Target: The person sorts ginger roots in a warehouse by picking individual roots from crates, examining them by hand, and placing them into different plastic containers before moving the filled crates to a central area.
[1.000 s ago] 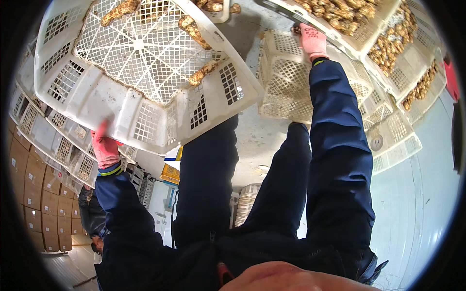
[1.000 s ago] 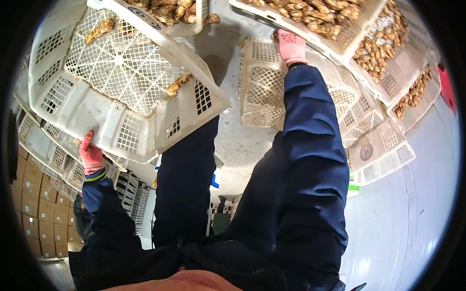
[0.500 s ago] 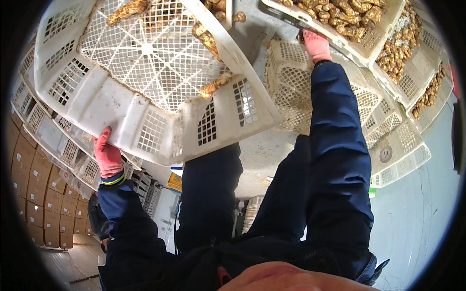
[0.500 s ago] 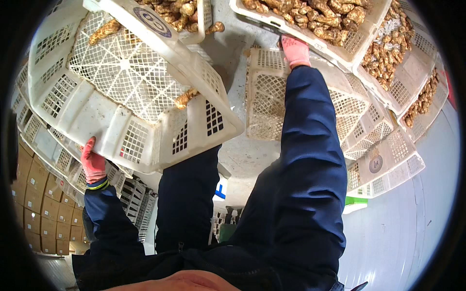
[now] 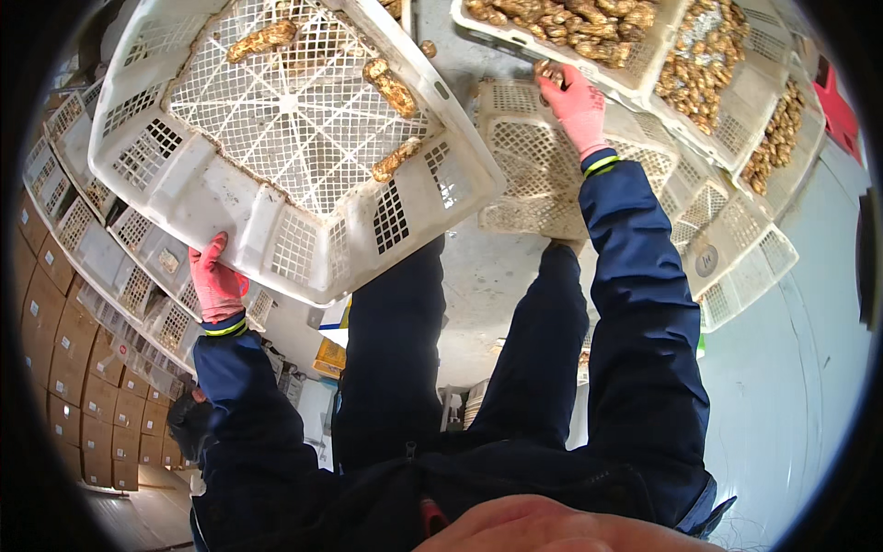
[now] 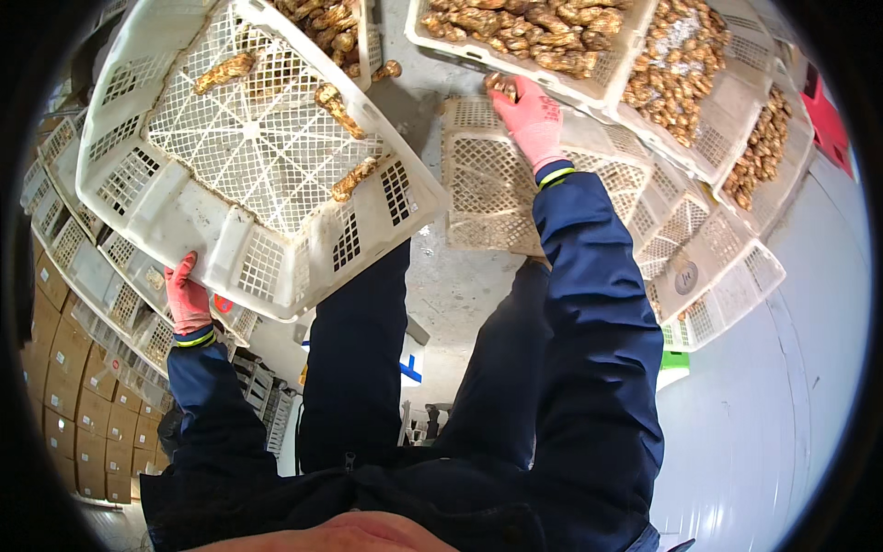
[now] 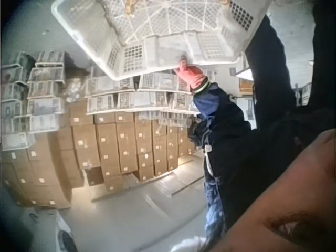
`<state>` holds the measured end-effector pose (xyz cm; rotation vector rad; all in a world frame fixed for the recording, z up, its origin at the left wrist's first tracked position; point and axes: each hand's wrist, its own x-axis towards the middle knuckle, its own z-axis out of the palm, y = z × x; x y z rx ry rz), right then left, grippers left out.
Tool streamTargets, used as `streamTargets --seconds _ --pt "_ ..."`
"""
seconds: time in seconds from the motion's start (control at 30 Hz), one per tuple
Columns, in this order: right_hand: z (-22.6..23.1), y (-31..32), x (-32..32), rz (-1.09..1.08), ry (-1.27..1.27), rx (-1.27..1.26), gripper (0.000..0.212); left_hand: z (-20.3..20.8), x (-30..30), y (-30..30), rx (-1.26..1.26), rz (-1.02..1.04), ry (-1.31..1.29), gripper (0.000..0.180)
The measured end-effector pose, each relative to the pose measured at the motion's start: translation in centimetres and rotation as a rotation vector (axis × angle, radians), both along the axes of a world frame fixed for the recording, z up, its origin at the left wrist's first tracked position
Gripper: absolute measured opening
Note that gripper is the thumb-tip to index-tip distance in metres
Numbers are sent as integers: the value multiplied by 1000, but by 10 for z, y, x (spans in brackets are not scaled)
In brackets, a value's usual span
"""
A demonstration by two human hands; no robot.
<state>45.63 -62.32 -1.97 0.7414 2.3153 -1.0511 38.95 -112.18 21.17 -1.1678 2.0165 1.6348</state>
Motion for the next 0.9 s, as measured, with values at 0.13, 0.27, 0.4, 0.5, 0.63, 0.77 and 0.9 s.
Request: streamTargets --seconds 0.13,0.27,0.4,0.5,0.63,0.77,0.9 --pt "56 31 -29 -311 334 -152 69 5 -11 13 -2 -143 16 32" --pt "140 70 -4 -342 293 -130 51 -3 -1 80 -87 -392 -62 31" --pt "188 49 86 -284 173 -265 50 -38 49 164 -144 -540 -96 21" --pt "184 35 160 -725 39 -149 50 -67 95 204 10 -521 -191 24" --pt "153 50 235 -915 147 -169 43 -82 118 226 72 -772 -253 35" --pt "140 61 277 -746 -98 75 47 -67 90 233 185 -1011 -166 54" --pt "161 44 256 -833 -141 296 61 -45 61 191 342 -943 -320 44"
